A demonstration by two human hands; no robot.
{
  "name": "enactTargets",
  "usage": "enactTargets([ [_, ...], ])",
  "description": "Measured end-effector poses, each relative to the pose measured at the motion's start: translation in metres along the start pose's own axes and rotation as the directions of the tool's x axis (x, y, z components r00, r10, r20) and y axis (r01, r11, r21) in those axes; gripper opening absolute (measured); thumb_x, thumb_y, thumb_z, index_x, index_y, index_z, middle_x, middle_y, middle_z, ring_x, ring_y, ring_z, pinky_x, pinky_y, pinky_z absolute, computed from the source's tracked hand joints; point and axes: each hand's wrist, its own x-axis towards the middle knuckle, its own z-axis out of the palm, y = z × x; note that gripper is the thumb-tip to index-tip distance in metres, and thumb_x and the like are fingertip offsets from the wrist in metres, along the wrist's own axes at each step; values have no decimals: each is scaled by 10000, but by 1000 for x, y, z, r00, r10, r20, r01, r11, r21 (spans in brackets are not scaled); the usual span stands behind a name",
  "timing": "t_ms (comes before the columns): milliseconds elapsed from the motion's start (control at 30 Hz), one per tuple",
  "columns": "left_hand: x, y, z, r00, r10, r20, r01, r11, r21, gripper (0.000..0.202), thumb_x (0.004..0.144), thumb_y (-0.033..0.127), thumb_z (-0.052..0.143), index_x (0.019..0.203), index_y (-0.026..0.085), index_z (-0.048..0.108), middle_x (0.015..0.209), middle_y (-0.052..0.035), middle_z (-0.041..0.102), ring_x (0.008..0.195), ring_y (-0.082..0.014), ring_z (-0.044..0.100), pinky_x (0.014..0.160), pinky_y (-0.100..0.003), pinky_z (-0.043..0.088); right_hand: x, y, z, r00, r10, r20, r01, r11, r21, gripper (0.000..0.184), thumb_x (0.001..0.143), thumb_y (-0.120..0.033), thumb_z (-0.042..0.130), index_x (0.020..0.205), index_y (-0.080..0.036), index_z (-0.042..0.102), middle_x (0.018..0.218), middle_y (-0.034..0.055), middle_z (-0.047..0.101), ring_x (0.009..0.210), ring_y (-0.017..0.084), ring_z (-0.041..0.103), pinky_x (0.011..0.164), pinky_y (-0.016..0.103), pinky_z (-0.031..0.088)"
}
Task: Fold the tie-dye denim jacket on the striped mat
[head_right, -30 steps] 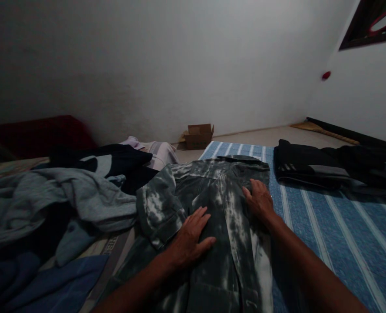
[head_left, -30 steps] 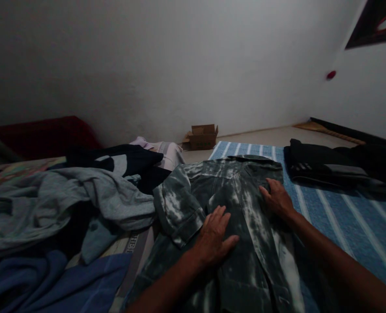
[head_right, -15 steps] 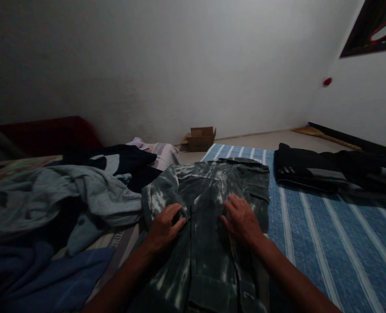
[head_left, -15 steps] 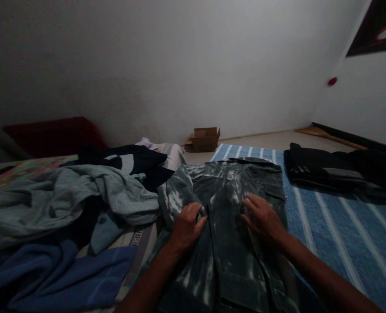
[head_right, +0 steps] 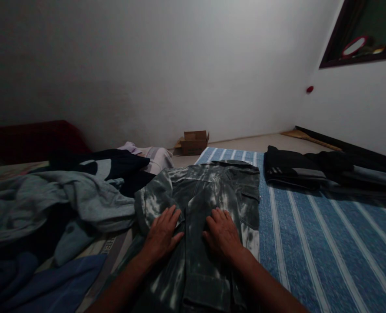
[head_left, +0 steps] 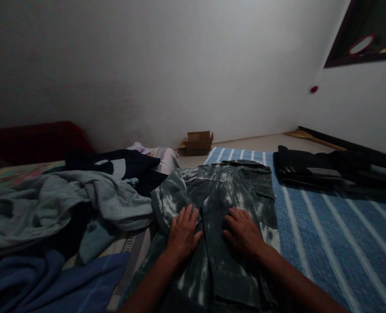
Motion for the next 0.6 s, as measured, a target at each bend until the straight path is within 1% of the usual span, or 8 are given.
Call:
enactTargets([
  [133, 2, -3, 1, 1000, 30, -6, -30, 1000, -11, 574, 786, 235, 591, 1340, 183, 452, 1471, -160, 368, 1353, -335, 332, 1072, -492, 305, -8, 2, -7, 997, 58, -58, -60, 998, -28, 223, 862, -240, 527, 1057, -164, 604, 1224, 129, 535, 1166, 284, 451, 999, 416, 347],
  [200, 3, -6, 3, 999, 44, -23, -44, 999, -16, 539, 801, 235, 574, 1328, 203, 467, 1456, -151, 393, 1340, -332, 353, 1062, -490, 320, -14, 5, -12, 987, 137, -78, -141, 989, -46, 223, 864, -242, 514, 1055, -166, 601, 1159, 125, 560, 1086, 275, 496, 944, 398, 384],
  [233, 4, -8, 4, 999, 47, -27, -48, 999, -14, 523, 809, 234, 565, 1323, 214, 472, 1452, -143, 402, 1335, -328, 362, 1059, -487, 326, -16, 7, -14, 975, 203, -87, -208, 976, -56, 236, 869, -250, 505, 1070, -165, 594, 1121, 123, 572, 1047, 274, 514, 911, 394, 400],
  [300, 5, -9, 4, 999, 46, -27, -47, 999, -8, 507, 817, 231, 556, 1318, 225, 477, 1448, -133, 409, 1332, -323, 369, 1055, -484, 334, -21, 13, -18, 931, 351, -97, -359, 931, -69, 284, 880, -279, 491, 1122, -154, 573, 1063, 126, 589, 994, 280, 540, 848, 388, 425],
  [367, 5, -8, 3, 999, 39, -14, -39, 999, 1, 508, 816, 226, 560, 1317, 213, 476, 1447, -138, 408, 1333, -324, 367, 1055, -484, 336, -25, 20, -21, 884, 460, -82, -464, 884, -50, 331, 887, -314, 485, 1166, -147, 547, 1051, 131, 601, 973, 289, 561, 796, 378, 441],
  [433, 3, -5, 2, 999, 28, -16, -27, 999, 17, 498, 814, 210, 556, 1306, 189, 483, 1444, -153, 407, 1341, -329, 355, 1061, -497, 327, -28, 29, -24, 850, 525, -49, -524, 851, 24, 368, 896, -347, 469, 1200, -147, 521, 1056, 130, 615, 956, 286, 585, 756, 364, 450],
  [500, 2, 0, 3, 998, 44, -48, -43, 999, 21, 480, 802, 187, 554, 1279, 170, 503, 1442, -165, 406, 1355, -334, 330, 1076, -519, 300, -30, 37, -26, 818, 575, 10, -572, 810, 131, 405, 902, -371, 449, 1237, -146, 490, 1009, 119, 644, 910, 278, 617, 724, 358, 454],
  [600, 4, 10, 6, 980, 158, -120, -164, 985, -44, 432, 805, 167, 524, 1238, 174, 528, 1441, -152, 414, 1366, -307, 321, 1099, -509, 290, -31, 46, -28, 779, 623, 73, -621, 750, 226, 444, 887, -378, 465, 1247, -118, 476, 897, 112, 671, 850, 275, 646, 696, 353, 454],
])
